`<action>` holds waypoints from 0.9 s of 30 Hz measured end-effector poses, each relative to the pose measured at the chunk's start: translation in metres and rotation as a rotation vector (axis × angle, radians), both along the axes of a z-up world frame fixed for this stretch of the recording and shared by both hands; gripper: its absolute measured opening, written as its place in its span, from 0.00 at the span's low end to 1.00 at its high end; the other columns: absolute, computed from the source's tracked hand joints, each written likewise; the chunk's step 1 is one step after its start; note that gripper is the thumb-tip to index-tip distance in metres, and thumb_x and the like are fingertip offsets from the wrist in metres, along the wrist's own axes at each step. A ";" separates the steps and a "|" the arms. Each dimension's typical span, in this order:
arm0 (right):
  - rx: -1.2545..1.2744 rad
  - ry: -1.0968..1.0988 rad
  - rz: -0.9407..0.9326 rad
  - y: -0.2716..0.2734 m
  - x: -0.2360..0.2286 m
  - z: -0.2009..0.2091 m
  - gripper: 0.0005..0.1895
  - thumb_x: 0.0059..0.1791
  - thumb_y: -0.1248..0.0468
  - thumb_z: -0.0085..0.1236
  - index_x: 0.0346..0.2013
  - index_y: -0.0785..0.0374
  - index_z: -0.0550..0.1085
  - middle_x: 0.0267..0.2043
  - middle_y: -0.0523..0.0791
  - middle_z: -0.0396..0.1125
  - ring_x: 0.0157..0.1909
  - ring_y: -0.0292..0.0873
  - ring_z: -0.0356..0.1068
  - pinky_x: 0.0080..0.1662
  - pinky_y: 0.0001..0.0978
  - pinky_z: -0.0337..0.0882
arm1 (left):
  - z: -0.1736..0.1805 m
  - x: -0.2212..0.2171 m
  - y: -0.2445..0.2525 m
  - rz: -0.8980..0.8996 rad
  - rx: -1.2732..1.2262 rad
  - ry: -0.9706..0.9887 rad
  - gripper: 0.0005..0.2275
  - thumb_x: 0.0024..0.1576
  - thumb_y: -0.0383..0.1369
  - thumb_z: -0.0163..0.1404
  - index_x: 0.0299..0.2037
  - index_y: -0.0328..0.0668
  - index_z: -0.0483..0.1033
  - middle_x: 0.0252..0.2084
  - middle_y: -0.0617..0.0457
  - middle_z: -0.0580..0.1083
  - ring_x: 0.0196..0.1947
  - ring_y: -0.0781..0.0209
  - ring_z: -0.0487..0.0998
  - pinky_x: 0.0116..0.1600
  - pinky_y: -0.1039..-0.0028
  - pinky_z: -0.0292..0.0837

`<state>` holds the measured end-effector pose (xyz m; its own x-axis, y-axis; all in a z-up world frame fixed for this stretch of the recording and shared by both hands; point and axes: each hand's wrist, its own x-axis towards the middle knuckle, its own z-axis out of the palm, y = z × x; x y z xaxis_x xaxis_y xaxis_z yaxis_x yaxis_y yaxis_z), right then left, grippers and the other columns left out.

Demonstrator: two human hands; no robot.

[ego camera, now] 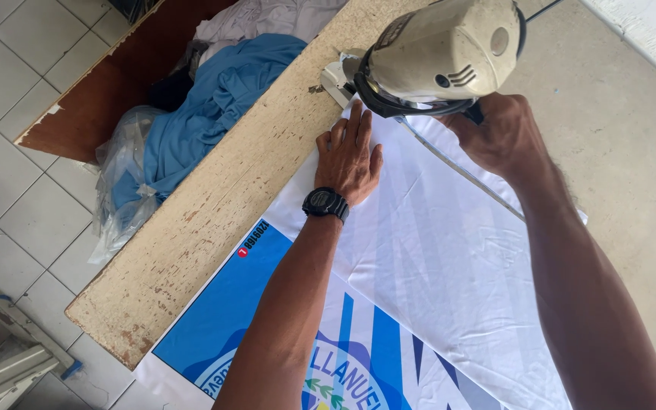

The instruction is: The person marks a white banner with a red marker using a wooden ruler and a curved wooden template. They then use an electric jigsaw to cut along the marked lines on the banner. Finally, the person removes the cut piece and opens a drawer beneath the workbench.

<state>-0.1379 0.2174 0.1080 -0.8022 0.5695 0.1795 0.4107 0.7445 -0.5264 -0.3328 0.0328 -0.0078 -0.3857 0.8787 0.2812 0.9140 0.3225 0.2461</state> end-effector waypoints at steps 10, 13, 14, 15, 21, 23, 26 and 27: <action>-0.268 -0.293 -0.497 -0.013 0.134 0.039 0.21 0.59 0.70 0.57 0.67 0.56 0.80 0.55 0.51 0.79 0.48 0.57 0.80 0.52 0.58 0.76 | -0.023 -0.005 0.008 -0.001 0.044 -0.009 0.27 0.64 0.50 0.53 0.70 0.47 0.64 0.74 0.47 0.60 0.69 0.50 0.68 0.66 0.52 0.64; -0.080 -0.360 -0.424 -0.014 0.160 -0.036 0.36 0.51 0.62 0.70 0.75 0.66 0.74 0.66 0.65 0.70 0.52 0.70 0.77 0.49 0.63 0.79 | -0.022 -0.006 0.006 0.001 0.144 0.005 0.25 0.62 0.46 0.56 0.65 0.46 0.66 0.71 0.47 0.63 0.65 0.49 0.71 0.63 0.52 0.67; -0.079 -0.353 -0.445 -0.010 0.169 -0.046 0.36 0.51 0.62 0.70 0.75 0.66 0.74 0.66 0.65 0.70 0.52 0.70 0.77 0.49 0.63 0.79 | -0.021 -0.007 0.008 -0.019 0.150 0.009 0.25 0.62 0.46 0.56 0.65 0.46 0.66 0.71 0.47 0.63 0.65 0.49 0.71 0.63 0.52 0.67; 0.060 -0.389 -0.446 -0.011 0.179 -0.059 0.27 0.55 0.61 0.65 0.70 0.59 0.78 0.61 0.57 0.73 0.52 0.63 0.78 0.47 0.55 0.80 | -0.022 -0.008 0.007 -0.016 0.169 0.033 0.25 0.61 0.46 0.56 0.65 0.46 0.67 0.70 0.48 0.63 0.64 0.49 0.72 0.61 0.53 0.68; 0.249 -0.220 -0.563 0.022 0.253 -0.111 0.09 0.60 0.64 0.55 0.51 0.59 0.81 0.41 0.45 0.71 0.41 0.50 0.79 0.37 0.42 0.79 | -0.032 -0.014 0.008 -0.045 0.239 0.116 0.26 0.58 0.45 0.59 0.64 0.46 0.68 0.68 0.48 0.64 0.59 0.48 0.74 0.57 0.53 0.69; 0.253 -0.127 -0.542 0.012 0.262 -0.090 0.07 0.59 0.68 0.54 0.48 0.64 0.79 0.38 0.46 0.68 0.37 0.51 0.77 0.32 0.40 0.77 | -0.029 -0.013 0.004 -0.056 0.257 0.124 0.27 0.57 0.45 0.60 0.64 0.46 0.68 0.68 0.47 0.65 0.58 0.47 0.74 0.55 0.52 0.69; 0.270 0.101 -0.448 -0.017 0.235 -0.038 0.13 0.55 0.78 0.56 0.53 0.71 0.81 0.50 0.56 0.65 0.35 0.62 0.77 0.33 0.50 0.77 | -0.015 -0.010 0.006 -0.077 0.220 0.076 0.24 0.61 0.43 0.58 0.64 0.44 0.66 0.67 0.46 0.64 0.60 0.43 0.72 0.57 0.51 0.67; 0.136 0.032 -0.451 -0.032 0.219 -0.027 0.23 0.52 0.72 0.66 0.62 0.72 0.77 0.55 0.61 0.64 0.42 0.66 0.76 0.38 0.57 0.77 | -0.017 -0.011 0.004 -0.074 0.166 0.076 0.23 0.63 0.44 0.56 0.64 0.45 0.64 0.67 0.47 0.62 0.61 0.45 0.70 0.58 0.52 0.66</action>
